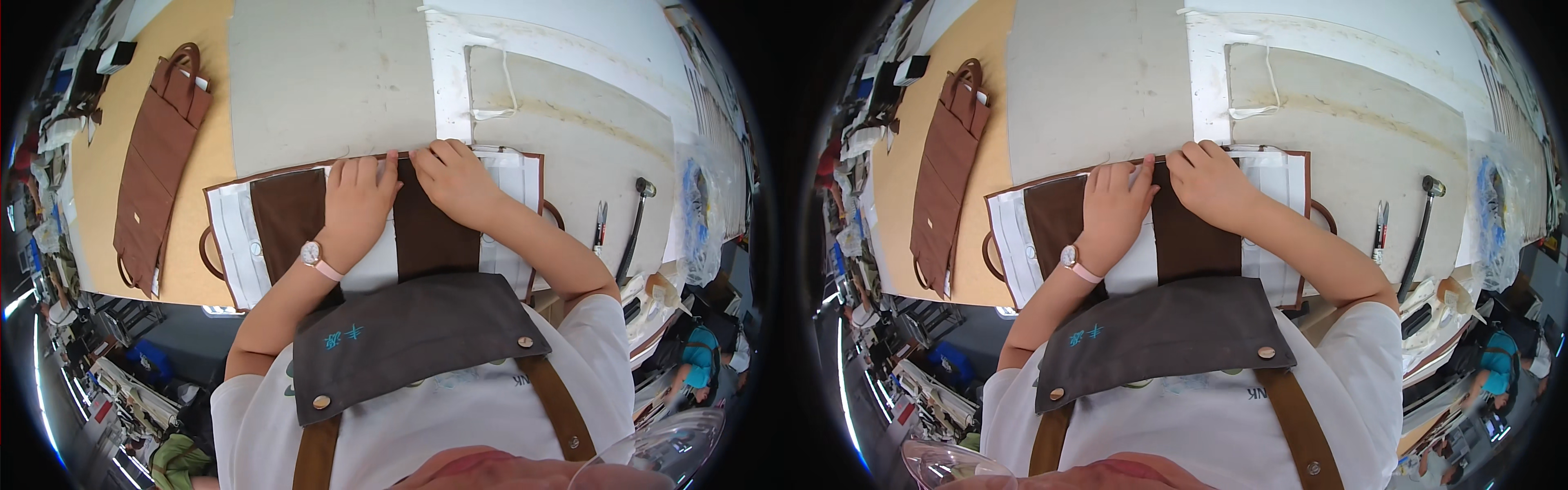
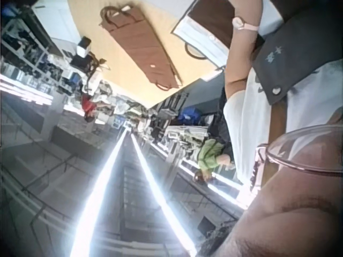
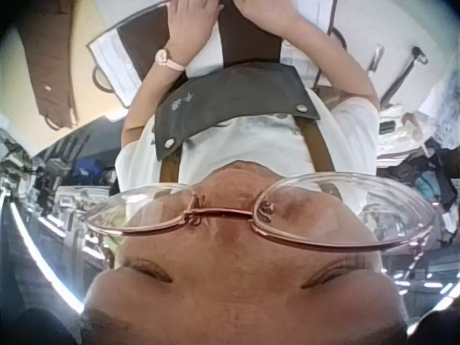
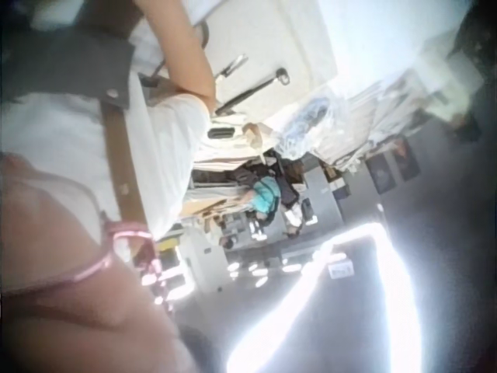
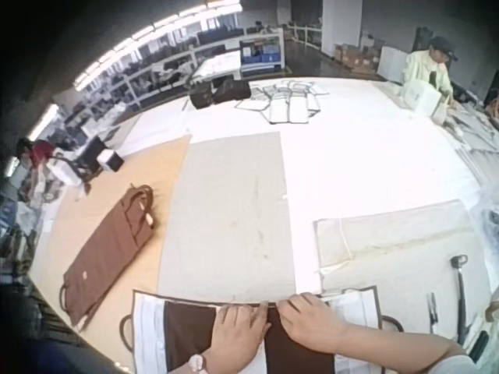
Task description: The person assembles a brown and white handbag by hand, folding and aligning the edges of the fabric panels. They use a hammer to tap along the seams and handle attachment points, then thread white laces through the bag's eyelets. The person repeatedly adjusts and smooths the edges to ensure proper alignment.
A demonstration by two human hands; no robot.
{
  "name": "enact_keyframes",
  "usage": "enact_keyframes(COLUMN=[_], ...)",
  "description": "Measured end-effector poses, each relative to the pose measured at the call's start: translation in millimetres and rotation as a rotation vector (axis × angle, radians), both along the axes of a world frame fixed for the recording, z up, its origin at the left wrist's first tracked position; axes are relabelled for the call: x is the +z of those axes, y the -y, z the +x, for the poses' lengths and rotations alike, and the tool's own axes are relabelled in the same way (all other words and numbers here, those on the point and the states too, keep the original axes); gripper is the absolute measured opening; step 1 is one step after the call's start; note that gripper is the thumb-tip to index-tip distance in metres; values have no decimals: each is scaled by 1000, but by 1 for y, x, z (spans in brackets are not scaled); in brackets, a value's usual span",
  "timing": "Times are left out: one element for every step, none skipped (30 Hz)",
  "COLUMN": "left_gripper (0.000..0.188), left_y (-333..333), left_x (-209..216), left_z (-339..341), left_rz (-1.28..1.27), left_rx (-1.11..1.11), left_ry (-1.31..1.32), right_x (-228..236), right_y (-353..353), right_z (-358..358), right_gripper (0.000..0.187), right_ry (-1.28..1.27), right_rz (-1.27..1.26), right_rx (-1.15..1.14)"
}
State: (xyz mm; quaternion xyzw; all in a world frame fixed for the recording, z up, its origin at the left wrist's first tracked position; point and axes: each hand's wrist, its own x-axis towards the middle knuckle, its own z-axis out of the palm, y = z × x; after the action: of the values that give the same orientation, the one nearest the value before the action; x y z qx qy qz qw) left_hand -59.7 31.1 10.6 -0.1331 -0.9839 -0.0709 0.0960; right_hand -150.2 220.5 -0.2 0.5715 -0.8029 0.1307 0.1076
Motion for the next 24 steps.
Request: enact_keyframes(left_gripper=[49, 48, 47, 47, 46, 46, 46, 47, 47, 47, 47, 47, 48, 48, 50, 51, 53, 55, 57, 59, 59, 59, 59, 59], left_y=[-5, -9, -12, -15, -16, -15, -14, -13, -13, -14, -15, -15, -15, -16, -20, -26, -31, -35, -38, -40, -41, -41, -42, -43], left_x=[-1, -2, -3, -5, -6, -8, -10, -10, -9, -7, -5, -4, -3, -2, -2, -1, 0, 1, 2, 2, 2, 2, 1, 2], left_z=[0, 0, 0, 0, 1, 2, 3, 3, 4, 4, 4, 4, 5, 7, 9, 12, 13, 13, 14, 14, 14, 13, 12, 10], left_rz=[-41, -81, -76, -71, -66, -31, 3, 37, 28, 19, 10, -24, -59, -93, -60, -27, 7, -12, -30, -49, -52, -55, -58, -55], left_rx=[-2, -4, 0, 4, 8, -10, -28, -47, -51, -56, -61, -67, -73, -78, -48, -18, 12, 20, 28, 36, 39, 43, 47, 49], left_ry=[-33, -66, -66, -67, -68, -81, -93, -106, -87, -69, -51, -31, -12, 8, 31, 55, 79, 76, 72, 69, 67, 66, 64, 68], right_x=[-1, -2, -3, -5, -5, -4, -3, -2, -3, -5, -6, -7, -8, -9, -6, -1, 2, 4, 6, 7, 7, 5, 4, 3], right_y=[1, 1, 2, 2, 2, 2, 1, 1, 1, 2, 2, 1, -3, -7, -11, -15, -18, -22, -26, -27, -29, -29, -30, -30], right_z=[1, 1, 1, 0, 0, 0, 0, 0, 0, 0, 0, -3, -8, -11, -13, -15, -17, -18, -17, -17, -17, -17, -17, -17], right_gripper=[21, 16, 16, 16, 16, 16, 16, 15, 16, 16, 17, 17, 18, 19, 20, 22, 23, 24, 26, 27, 25, 23, 21, 20], right_ry=[-20, -40, -35, -29, -24, -19, -14, -8, 11, 30, 50, 127, 204, 280, 321, 361, 402, 402, 403, 404, 362, 320, 278, 264], right_rz=[-15, -31, -53, -75, -97, -100, -102, -105, -121, -138, -154, -180, -205, -231, -240, -250, -259, -243, -227, -212, -201, -190, -179, -175], right_rx=[-6, -13, -13, -14, -14, -13, -11, -9, -30, -50, -70, -124, -178, -232, -257, -282, -306, -298, -289, -280, -253, -226, -199, -200])
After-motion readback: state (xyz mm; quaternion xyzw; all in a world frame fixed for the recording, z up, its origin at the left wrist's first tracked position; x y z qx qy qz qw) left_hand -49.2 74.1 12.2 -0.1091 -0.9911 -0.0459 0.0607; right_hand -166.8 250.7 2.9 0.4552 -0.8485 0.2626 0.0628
